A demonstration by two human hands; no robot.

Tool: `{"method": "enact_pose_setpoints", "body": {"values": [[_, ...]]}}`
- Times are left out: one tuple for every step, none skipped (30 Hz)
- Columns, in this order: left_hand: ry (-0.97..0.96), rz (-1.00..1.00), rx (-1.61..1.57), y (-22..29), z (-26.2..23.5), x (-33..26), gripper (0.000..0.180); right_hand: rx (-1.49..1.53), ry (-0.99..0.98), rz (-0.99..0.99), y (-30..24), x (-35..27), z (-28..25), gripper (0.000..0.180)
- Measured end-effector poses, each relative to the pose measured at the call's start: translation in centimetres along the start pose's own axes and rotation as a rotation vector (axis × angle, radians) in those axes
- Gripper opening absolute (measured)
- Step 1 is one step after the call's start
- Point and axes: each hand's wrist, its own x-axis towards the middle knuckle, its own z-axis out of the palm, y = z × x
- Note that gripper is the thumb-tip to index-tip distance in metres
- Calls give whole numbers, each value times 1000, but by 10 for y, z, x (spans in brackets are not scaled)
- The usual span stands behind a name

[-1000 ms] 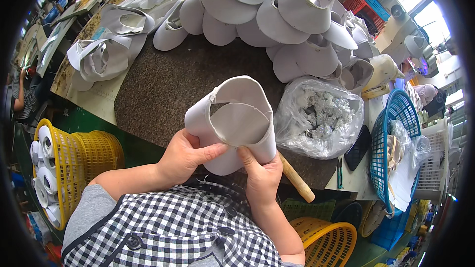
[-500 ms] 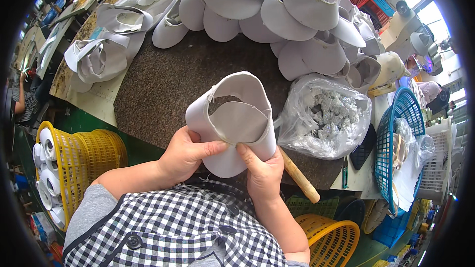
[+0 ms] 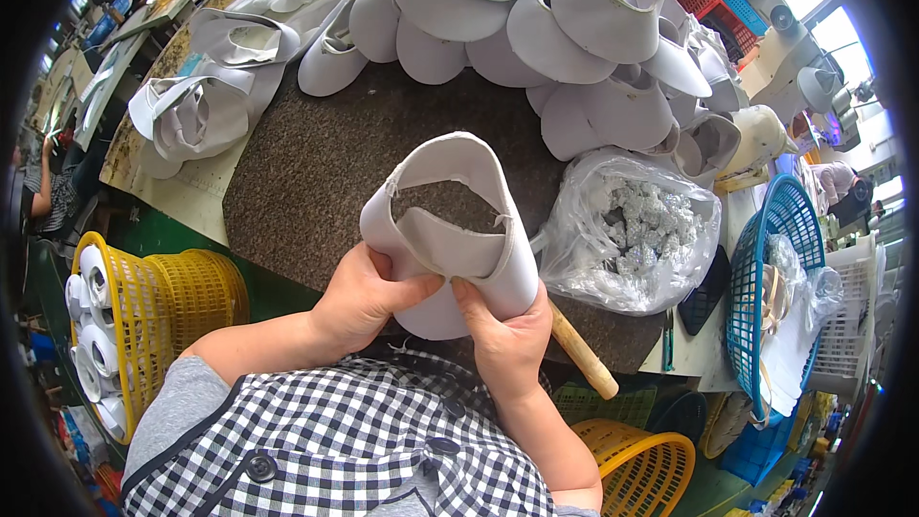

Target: The person assembles white leather shoe uppers by hammering leather components together.

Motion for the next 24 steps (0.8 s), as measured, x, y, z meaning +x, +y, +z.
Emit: {"method": "enact_pose_setpoints", "body": {"values": [[14, 32, 81, -2, 0, 0, 48, -21, 0, -14, 0, -1, 0, 40], [28, 65, 163, -3, 0, 1, 45, -20, 0, -13, 2, -1, -1, 40], [27, 63, 165, -2, 1, 0, 45, -77, 12, -34, 6, -2, -2, 42], [37, 59, 260, 1, 4, 0, 42, -135, 24, -54, 10, -3, -3, 43], [47, 54, 356, 2, 6, 0, 40, -133, 26, -54, 13, -2, -4, 43], [46, 54, 358, -1, 6, 1, 40, -182, 46, -53, 15, -1, -3, 45], [57, 53, 258, -6, 4, 3, 42, -231, 66, -53, 16, 1, -3, 47], [68, 53, 158, -8, 3, 4, 45, -229, 67, -53, 14, 4, -3, 47], [66, 53, 161, -7, 2, 5, 45, -67, 38, 8, 10, 8, -2, 48], [25, 20, 62, -6, 1, 4, 45, 96, 8, 68, 6, 10, -3, 50], [-16, -14, -38, -4, -1, 4, 45, 113, 8, 106, 3, 10, -5, 49], [-17, -13, -34, -4, -2, 3, 45, 116, 9, 104, 1, 10, -6, 49], [-22, -16, -34, -4, -4, 2, 47, 117, -8, 119, 1, 10, -7, 48], [-26, -19, -33, -4, -5, 2, 48, 118, -25, 134, 0, 10, -7, 47], [-25, -18, -30, -4, -4, 1, 48, 121, -27, 133, 1, 10, -8, 47], [-28, -22, -39, -2, -3, 1, 49, 139, -34, 145, 3, 10, -9, 47], [-30, -25, -48, 0, -1, 0, 50, 156, -41, 156, 4, 10, -10, 47], [-30, -24, -46, 1, -1, 0, 50, 159, -42, 155, 3, 11, -10, 47], [-21, -68, -79, 3, -1, -1, 56, 197, -54, 163, 2, 12, -9, 49], [-12, -111, -111, 5, -1, -1, 62, 236, -66, 169, 0, 13, -9, 51], [5, 26, -2, 3, -5, -1, 74, 239, -68, 168, -3, 14, -9, 51], [16, 164, 106, 1, -11, 0, 87, 252, -50, 177, -9, 15, -9, 52], [87, 435, 560, -4, -26, -5, 111, 265, -33, 185, -14, 17, -10, 54], [165, 773, 975, 6, -22, -9, 118, 268, -30, 181, -15, 20, -14, 54]]}}
